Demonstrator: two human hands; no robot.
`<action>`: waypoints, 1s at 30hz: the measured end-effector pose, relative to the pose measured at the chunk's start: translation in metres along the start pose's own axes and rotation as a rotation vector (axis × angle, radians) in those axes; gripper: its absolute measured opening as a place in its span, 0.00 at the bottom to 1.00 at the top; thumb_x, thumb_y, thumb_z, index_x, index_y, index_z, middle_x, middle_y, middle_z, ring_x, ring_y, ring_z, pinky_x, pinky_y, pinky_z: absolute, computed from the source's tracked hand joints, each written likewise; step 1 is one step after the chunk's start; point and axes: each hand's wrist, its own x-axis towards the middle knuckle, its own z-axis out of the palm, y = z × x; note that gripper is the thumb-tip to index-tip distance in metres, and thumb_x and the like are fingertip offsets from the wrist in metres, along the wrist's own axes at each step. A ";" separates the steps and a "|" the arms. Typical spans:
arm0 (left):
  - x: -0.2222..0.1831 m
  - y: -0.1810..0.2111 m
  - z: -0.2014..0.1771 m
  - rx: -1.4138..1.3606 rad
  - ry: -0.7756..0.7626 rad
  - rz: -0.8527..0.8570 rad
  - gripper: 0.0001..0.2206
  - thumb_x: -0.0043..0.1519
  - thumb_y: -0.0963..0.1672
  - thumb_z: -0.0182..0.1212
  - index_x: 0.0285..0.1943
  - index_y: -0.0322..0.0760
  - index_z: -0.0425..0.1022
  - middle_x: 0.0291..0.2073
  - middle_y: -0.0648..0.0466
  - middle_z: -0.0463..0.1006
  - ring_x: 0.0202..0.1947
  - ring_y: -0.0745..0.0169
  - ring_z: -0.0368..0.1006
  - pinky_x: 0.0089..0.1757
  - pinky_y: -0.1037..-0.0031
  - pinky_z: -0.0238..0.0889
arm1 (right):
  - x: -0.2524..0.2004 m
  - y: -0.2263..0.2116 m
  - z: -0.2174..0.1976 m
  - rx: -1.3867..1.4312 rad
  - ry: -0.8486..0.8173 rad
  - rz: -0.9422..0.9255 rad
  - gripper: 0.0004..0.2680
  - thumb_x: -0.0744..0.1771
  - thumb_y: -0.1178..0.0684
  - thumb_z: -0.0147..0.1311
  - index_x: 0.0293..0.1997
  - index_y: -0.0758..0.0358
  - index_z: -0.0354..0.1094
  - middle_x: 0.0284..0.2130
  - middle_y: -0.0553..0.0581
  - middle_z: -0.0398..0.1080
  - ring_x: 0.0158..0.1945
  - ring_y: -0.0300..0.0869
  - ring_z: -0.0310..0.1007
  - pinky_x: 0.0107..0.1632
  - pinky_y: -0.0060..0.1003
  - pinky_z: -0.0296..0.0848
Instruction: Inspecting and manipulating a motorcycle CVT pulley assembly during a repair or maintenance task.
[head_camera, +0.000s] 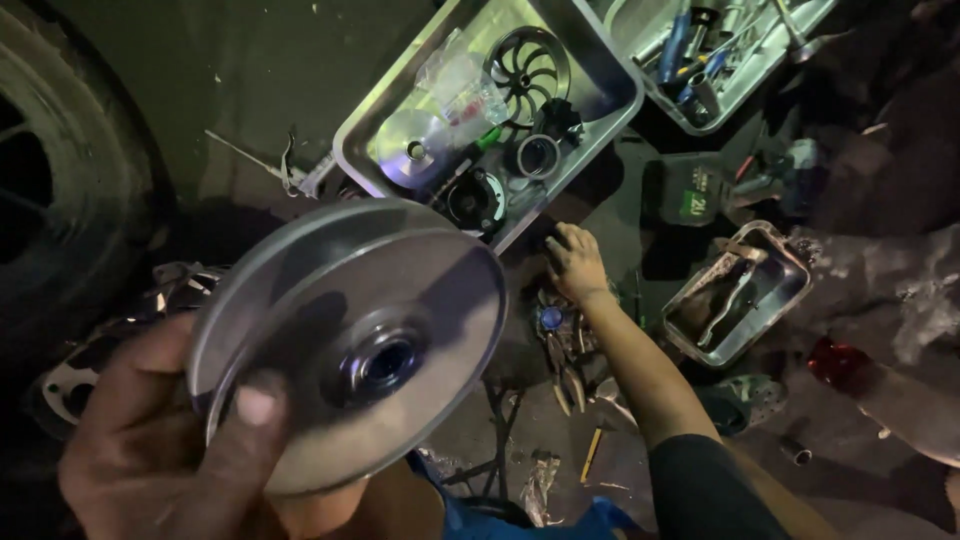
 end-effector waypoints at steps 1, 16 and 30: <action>0.003 -0.001 -0.005 0.091 -0.044 -0.028 0.24 0.56 0.43 0.66 0.62 0.26 0.76 0.45 0.44 0.85 0.44 0.56 0.84 0.50 0.71 0.79 | -0.001 0.000 0.003 0.013 -0.025 0.051 0.18 0.64 0.50 0.69 0.61 0.60 0.79 0.67 0.67 0.69 0.70 0.62 0.66 0.74 0.60 0.64; 0.002 -0.001 -0.004 0.202 -0.141 -0.007 0.22 0.54 0.40 0.68 0.60 0.26 0.77 0.45 0.43 0.87 0.44 0.55 0.85 0.47 0.72 0.78 | -0.003 -0.009 0.032 0.228 0.147 0.319 0.14 0.64 0.56 0.66 0.54 0.56 0.79 0.64 0.58 0.70 0.66 0.57 0.69 0.67 0.59 0.61; -0.005 0.004 0.000 0.148 -0.107 -0.077 0.18 0.52 0.41 0.73 0.52 0.30 0.80 0.36 0.47 0.86 0.36 0.56 0.87 0.37 0.71 0.83 | 0.023 -0.017 -0.014 0.110 -0.089 0.232 0.11 0.70 0.43 0.62 0.49 0.57 0.77 0.54 0.61 0.69 0.56 0.59 0.66 0.64 0.57 0.56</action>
